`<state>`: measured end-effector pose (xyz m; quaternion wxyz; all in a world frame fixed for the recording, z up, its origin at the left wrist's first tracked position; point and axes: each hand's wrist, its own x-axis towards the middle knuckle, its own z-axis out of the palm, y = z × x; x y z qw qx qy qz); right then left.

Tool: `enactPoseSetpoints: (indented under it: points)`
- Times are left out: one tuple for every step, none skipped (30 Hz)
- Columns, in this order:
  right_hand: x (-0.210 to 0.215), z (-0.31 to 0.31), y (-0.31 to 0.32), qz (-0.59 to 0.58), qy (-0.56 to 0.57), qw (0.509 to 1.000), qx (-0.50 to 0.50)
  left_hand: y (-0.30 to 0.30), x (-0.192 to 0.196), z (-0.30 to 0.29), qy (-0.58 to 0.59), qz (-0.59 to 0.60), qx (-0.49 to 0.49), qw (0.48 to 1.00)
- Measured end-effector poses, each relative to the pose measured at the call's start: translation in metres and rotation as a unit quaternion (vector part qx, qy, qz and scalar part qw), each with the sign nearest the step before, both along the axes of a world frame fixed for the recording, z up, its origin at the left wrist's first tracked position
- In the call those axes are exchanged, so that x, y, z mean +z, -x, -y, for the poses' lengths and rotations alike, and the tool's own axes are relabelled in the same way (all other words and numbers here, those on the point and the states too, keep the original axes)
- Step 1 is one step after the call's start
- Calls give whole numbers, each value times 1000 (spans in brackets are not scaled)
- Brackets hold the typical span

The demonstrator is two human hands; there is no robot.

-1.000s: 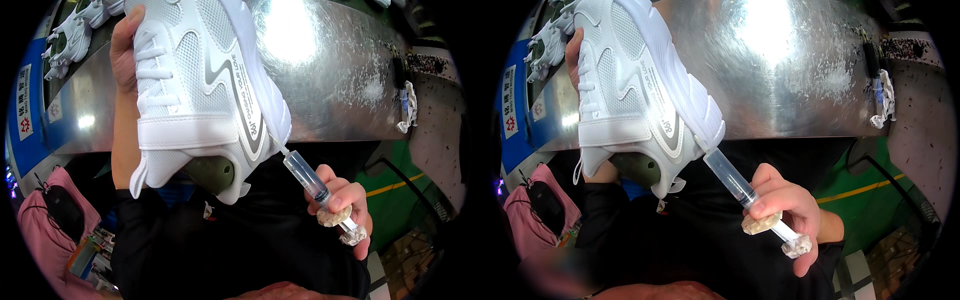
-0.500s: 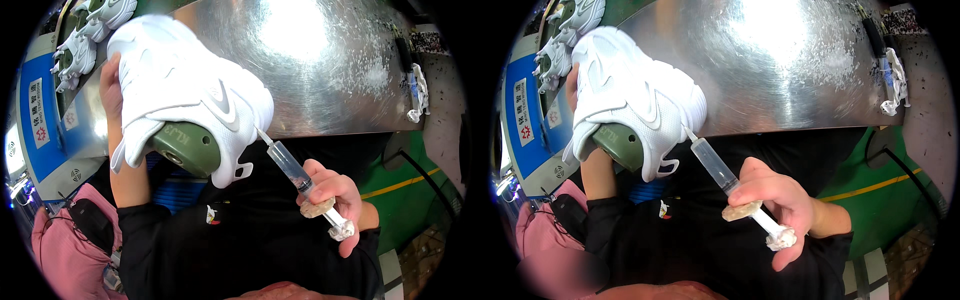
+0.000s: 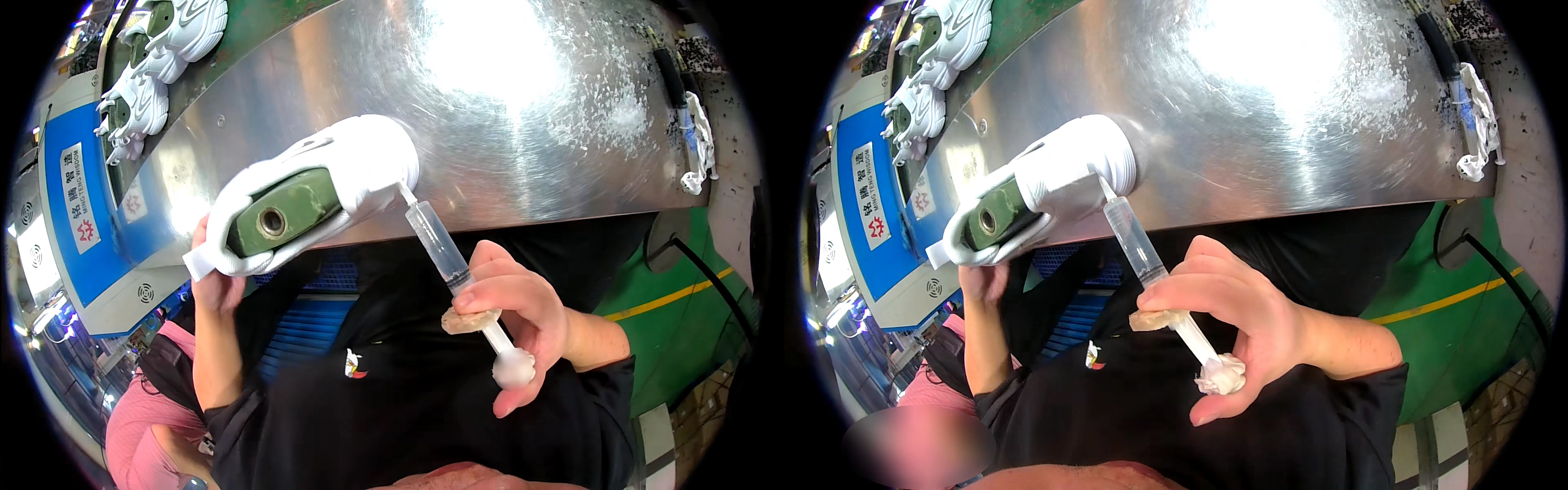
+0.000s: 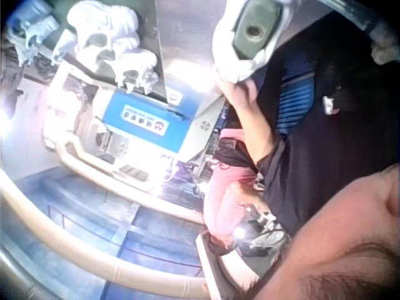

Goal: The person repeatedly picks up white sneakers from a metal table and uses a syringe to inject a clear liquid into the shoe's upper near the sole. After each injection, the shoe is placed back on the table. The process is repeated for multiple shoes.

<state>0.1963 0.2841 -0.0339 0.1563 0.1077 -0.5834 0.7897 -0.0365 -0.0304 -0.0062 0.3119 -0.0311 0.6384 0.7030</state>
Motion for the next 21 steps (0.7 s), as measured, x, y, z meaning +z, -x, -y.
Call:
enactPoseSetpoints:
  points:
    - [-1, 1, 0, 1, -6, 1000, -2, -7, -2, 8, -27, 22, 9, 999]
    - [-2, 2, 1, 2, -12, 1000, -4, -14, -3, 13, -20, 33, 8, 999]
    - [-2, 3, 1, 3, -20, 1000, -3, -21, -4, 18, -14, 45, 9, 999]
    - [-1, 3, 1, 3, -23, 1000, -4, -30, -1, 19, -3, 47, 3, 999]
    - [0, 3, 1, 3, -25, 1000, -5, -37, -4, 30, -8, 79, 31, 996]
    - [1, 4, 1, 3, -23, 1000, -6, -45, -4, 31, -22, 93, 23, 995]
    - [2, 5, 1, 2, -22, 1000, -7, -54, -5, 29, -36, 108, 15, 993]
    - [2, 5, 1, 3, -24, 1000, -10, -62, -3, 26, -64, 129, -8, 989]
    - [3, 6, 1, 5, -26, 1000, -14, -69, -3, 26, -91, 156, 0, 984]
    - [3, 6, 0, 7, -29, 999, -17, -75, -4, 23, -94, 159, -14, 983]
    - [3, 7, -1, 8, -32, 999, -21, -80, -5, 18, -97, 163, -28, 981]
    - [0, 9, -2, 9, -34, 999, -22, -87, -3, 9, -96, 179, -26, 979]
    - [0, 10, -1, 8, -35, 999, -24, -91, -2, 1, -105, 177, -44, 978]
    - [0, 11, -1, 8, -35, 999, -26, -96, -4, -3, -112, 190, -50, 974]
    - [1, 11, -1, 8, -33, 999, -27, -100, -5, -5, -119, 203, -55, 970]
    - [2, 11, -1, 7, -32, 999, -29, -104, -6, -6, -101, 223, -47, 968]
    - [3, 12, -1, 9, -31, 999, -27, -107, -6, -10, -102, 235, -54, 965]
    - [4, 12, -1, 11, -30, 999, -24, -110, -8, -14, -109, 232, -61, 965]
    - [6, 11, -1, 13, -31, 999, -19, -113, -10, -18, -116, 229, -67, 964]
    - [8, 10, -1, 16, -31, 999, -15, -114, -9, -25, -129, 234, -77, 961]
    - [11, 8, 0, 19, -36, 999, -8, -115, -8, -34, -144, 238, -86, 957]
